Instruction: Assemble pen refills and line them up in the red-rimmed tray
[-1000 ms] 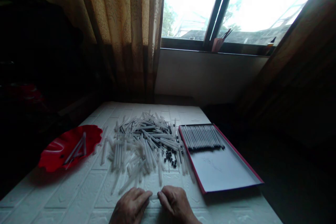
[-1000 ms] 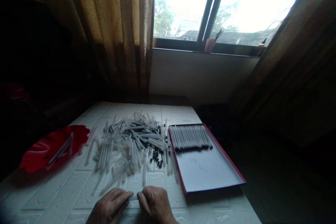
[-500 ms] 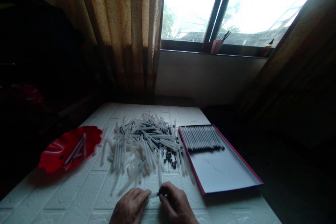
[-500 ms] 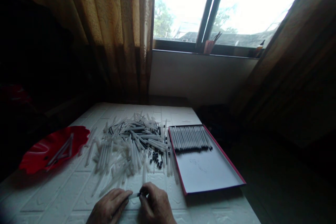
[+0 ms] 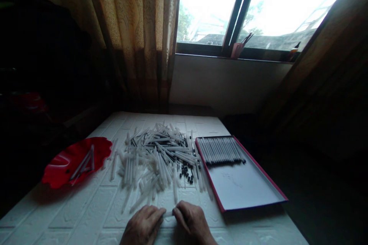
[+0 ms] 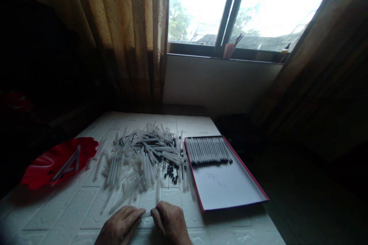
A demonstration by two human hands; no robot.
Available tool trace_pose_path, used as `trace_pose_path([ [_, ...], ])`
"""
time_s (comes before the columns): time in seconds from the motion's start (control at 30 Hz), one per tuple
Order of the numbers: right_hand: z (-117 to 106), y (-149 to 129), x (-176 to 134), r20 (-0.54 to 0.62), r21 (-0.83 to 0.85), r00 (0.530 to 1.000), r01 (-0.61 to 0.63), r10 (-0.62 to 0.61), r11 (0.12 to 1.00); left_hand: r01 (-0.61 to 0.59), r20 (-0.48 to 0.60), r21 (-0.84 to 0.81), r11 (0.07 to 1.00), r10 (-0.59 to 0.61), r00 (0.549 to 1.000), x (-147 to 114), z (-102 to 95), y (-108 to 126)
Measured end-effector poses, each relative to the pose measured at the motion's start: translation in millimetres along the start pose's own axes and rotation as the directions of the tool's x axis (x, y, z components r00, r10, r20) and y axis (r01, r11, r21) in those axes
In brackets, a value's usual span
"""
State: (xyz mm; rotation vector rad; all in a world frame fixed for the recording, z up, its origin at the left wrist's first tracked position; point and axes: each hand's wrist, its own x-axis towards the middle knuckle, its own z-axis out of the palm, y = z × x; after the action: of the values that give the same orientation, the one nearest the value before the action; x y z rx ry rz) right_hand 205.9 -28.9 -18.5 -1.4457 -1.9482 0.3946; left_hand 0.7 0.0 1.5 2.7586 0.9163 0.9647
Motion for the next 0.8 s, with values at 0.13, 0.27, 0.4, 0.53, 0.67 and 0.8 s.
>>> trace_pose_path([
  [0.13, -5.3, -4.3, -0.4, -0.005, 0.103, 1.0, -0.025, 0.026, 0.994, 0.025, 0.002, -0.018, 1.0, -0.025, 1.0, -0.3, -0.4, 0.2],
  [0.27, -13.4, -9.2, -1.7, 0.015, 0.283, 0.999, -0.041, 0.039, 0.958, 0.039, -0.026, -0.016, 0.999, -0.039, 0.999, 0.0, 0.8, 0.5],
  [0.4, -12.9, -6.7, -2.3, -0.002, 0.28, 1.0, -0.004, 0.004, 0.96, 0.044, -0.022, -0.013, 0.999, -0.045, 0.999, 0.4, 1.4, 1.5],
  [0.53, -8.8, -3.3, -3.2, 0.0, 0.216, 1.0, -0.001, 0.001, 0.976, 0.044, -0.007, -0.013, 0.999, -0.044, 0.999, 1.4, 1.0, 1.8],
  [0.67, -7.0, -2.2, -3.5, 0.029, 0.187, 0.999, -0.024, 0.019, 0.982, 0.039, 0.015, -0.018, 0.999, -0.038, 0.999, 1.4, -0.5, 1.7],
  [0.8, -5.2, -0.3, -3.5, 0.031, 0.145, 0.999, -0.012, 0.007, 0.989, 0.04, 0.023, -0.04, 0.998, -0.039, 0.999, 0.5, -1.7, 2.8],
])
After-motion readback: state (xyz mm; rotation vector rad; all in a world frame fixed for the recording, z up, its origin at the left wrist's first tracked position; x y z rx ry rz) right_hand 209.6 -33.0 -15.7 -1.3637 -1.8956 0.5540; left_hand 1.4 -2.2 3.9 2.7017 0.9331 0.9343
